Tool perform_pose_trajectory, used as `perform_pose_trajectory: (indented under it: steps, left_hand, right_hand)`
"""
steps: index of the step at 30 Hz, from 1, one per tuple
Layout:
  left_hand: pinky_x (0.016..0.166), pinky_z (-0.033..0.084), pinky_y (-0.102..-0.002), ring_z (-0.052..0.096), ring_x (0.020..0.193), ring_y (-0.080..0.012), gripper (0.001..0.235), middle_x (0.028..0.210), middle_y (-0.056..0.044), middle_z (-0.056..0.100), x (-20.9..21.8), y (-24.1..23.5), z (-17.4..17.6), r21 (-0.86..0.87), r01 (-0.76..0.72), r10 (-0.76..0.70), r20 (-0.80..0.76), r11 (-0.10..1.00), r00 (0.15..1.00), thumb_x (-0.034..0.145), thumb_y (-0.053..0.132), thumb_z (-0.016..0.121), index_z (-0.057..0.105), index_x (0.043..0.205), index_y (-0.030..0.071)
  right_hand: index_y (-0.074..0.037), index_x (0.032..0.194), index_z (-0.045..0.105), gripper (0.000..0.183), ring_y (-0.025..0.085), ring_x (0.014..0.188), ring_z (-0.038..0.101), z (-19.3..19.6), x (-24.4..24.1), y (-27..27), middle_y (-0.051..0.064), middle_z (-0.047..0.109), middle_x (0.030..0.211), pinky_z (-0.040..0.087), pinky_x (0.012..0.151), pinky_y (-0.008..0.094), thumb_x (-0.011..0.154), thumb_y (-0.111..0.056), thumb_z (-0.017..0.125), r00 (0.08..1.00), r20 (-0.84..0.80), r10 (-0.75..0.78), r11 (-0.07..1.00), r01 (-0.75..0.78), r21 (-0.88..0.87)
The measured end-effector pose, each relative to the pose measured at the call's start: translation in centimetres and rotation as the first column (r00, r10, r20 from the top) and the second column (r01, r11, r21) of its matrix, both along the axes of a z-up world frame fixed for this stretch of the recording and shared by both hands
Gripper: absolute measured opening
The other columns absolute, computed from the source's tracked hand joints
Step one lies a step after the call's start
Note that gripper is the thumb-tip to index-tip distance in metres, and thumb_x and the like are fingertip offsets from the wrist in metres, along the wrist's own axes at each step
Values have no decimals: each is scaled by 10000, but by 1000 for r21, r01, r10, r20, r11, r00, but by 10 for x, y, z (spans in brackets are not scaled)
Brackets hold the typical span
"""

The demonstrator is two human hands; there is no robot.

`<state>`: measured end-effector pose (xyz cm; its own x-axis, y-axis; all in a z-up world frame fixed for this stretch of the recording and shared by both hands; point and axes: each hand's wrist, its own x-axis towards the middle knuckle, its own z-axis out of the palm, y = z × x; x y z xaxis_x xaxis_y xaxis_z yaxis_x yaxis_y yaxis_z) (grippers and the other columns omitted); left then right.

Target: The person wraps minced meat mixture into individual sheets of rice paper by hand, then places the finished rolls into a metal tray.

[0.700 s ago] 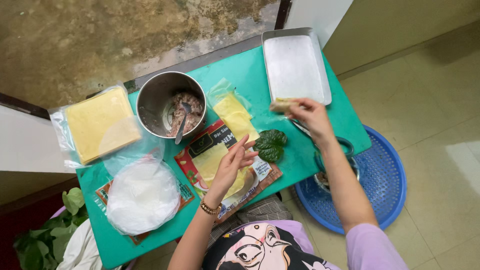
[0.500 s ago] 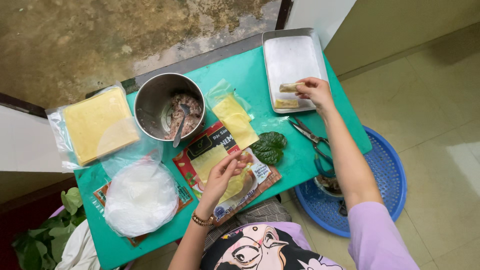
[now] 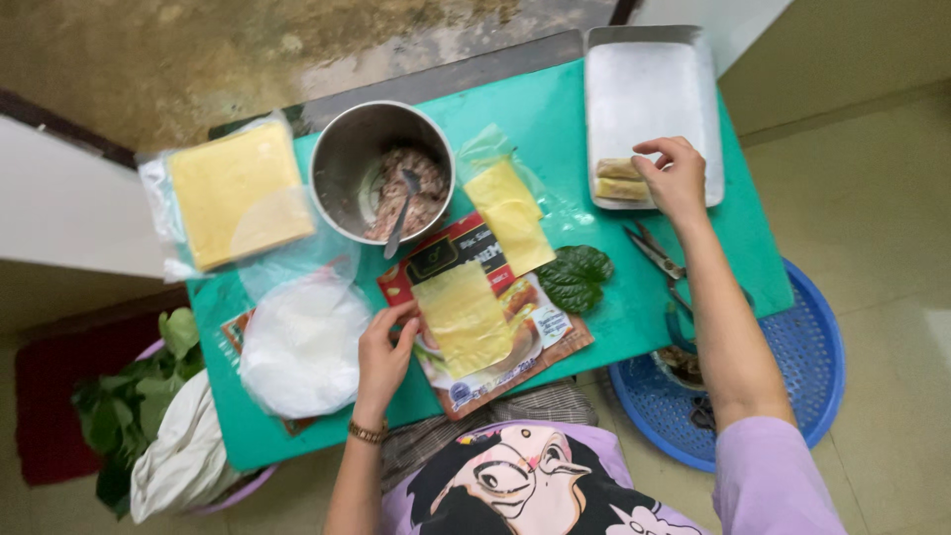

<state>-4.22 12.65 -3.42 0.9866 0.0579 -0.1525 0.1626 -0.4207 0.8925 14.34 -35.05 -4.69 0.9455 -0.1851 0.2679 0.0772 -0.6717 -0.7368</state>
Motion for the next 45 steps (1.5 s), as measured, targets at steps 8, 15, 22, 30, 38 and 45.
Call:
perform_pose_trajectory:
  steps: [8,15,22,30,38,45]
  left_hand:
    - [828,515,-397,641,944,-281,361,1014,-112,645,27,-11,2,285,-83,2,273,955,962,786,169,799,705,1113,48]
    - [877,497,-424,616,1032,-312,340,1045,-75,650,30,-15,-4,341,-93,-28,334,935,942,765,160,796,748,1097,106]
    - [885,496,-428,619,1050,-299,202,1063,-59,662,32,-15,-8,356,-70,-39,290,932,956,777,162,798,741,965,115]
    - [867,466,-416,643,988,-263,329,1060,-43,661,34,-16,-1,298,-22,-25,151,954,988,805,119,774,742,1132,141]
    - [833,486,-427,669,970,-310,326,1064,-87,698,27,-19,3,336,-76,-63,384,939,921,779,90,767,740,1102,124]
    - [802,622,-264,724,970,-129,458,1183,-144,733,28,-10,-30,-616,11,-70,-72,788,995,962,90,693,602,1410,65]
  right_hand:
    - [-14,1036,762,181,108,788,697,25,-102,171,37,735,958,547,681,260,894,-124,742,836,-229,499,845,-410,343]
    - [-35,1182,702,426,158,696,646,3,-115,225,73,673,897,548,689,292,776,-106,808,907,-204,369,925,-338,170]
    - [-51,1061,700,341,194,736,614,4,-111,236,73,612,922,521,704,333,740,-71,812,901,-217,375,927,-370,64]
    - [-50,1102,680,349,150,691,591,1,-106,238,50,621,842,512,667,297,761,-43,754,884,-247,396,914,-353,203]
    - [-39,1006,719,224,176,743,639,0,-114,238,88,618,912,536,701,313,791,-44,780,890,-211,404,915,-397,78]
    - [-34,1128,703,356,146,917,719,4,-146,262,60,681,1118,577,801,261,833,-182,837,809,-122,575,805,-533,262]
